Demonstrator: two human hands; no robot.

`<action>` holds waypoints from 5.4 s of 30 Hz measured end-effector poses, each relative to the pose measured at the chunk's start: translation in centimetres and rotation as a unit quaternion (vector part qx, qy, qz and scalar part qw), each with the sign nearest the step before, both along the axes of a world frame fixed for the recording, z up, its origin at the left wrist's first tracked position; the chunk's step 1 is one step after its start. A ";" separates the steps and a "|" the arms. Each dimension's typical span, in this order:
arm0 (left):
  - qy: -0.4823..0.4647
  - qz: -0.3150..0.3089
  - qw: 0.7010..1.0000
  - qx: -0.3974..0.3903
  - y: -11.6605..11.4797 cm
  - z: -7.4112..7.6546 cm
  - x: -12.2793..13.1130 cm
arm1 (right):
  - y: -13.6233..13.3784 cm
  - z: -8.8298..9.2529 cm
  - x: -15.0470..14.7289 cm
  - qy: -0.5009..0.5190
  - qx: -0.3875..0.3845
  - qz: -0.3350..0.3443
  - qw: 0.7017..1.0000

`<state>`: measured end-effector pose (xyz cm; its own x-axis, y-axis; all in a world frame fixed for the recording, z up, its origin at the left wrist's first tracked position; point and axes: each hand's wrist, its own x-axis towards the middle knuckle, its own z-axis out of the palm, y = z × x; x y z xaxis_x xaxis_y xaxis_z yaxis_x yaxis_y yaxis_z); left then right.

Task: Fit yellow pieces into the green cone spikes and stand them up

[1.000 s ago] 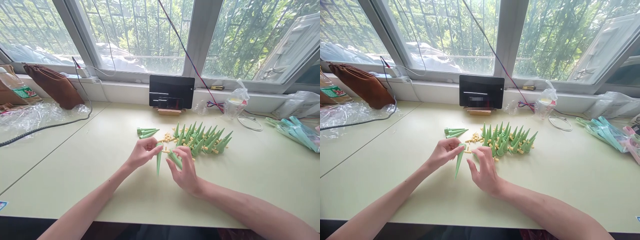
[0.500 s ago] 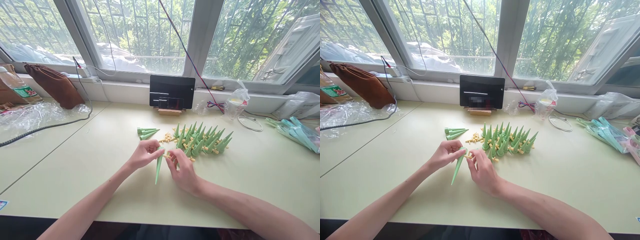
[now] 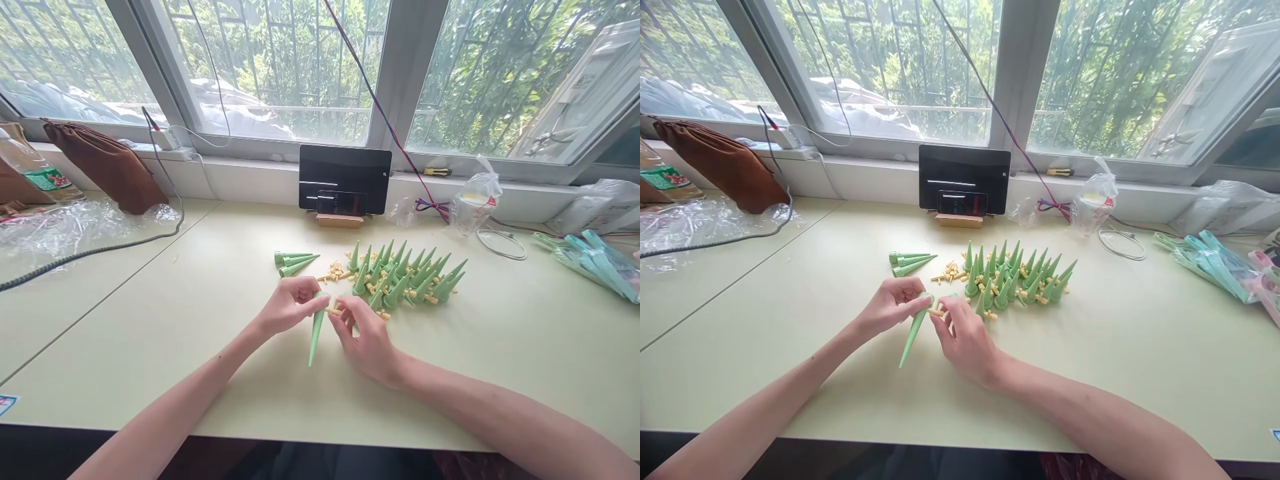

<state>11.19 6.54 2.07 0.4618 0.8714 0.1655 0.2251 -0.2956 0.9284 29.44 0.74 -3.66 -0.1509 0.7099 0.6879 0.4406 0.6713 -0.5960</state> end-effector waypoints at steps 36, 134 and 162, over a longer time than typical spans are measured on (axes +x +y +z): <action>0.015 -0.008 0.993 0.121 -0.2 -1.2 0.2 | 0.2 0.4 0.4 -0.061 0.025 0.000 0.998; -0.122 -0.137 0.965 -0.189 -1.1 -0.4 0.9 | 0.6 2.2 1.9 0.336 -0.610 0.617 0.366; -0.134 -0.147 0.946 -0.257 -3.4 0.6 2.6 | -0.3 -0.6 1.5 0.249 -0.741 0.574 0.244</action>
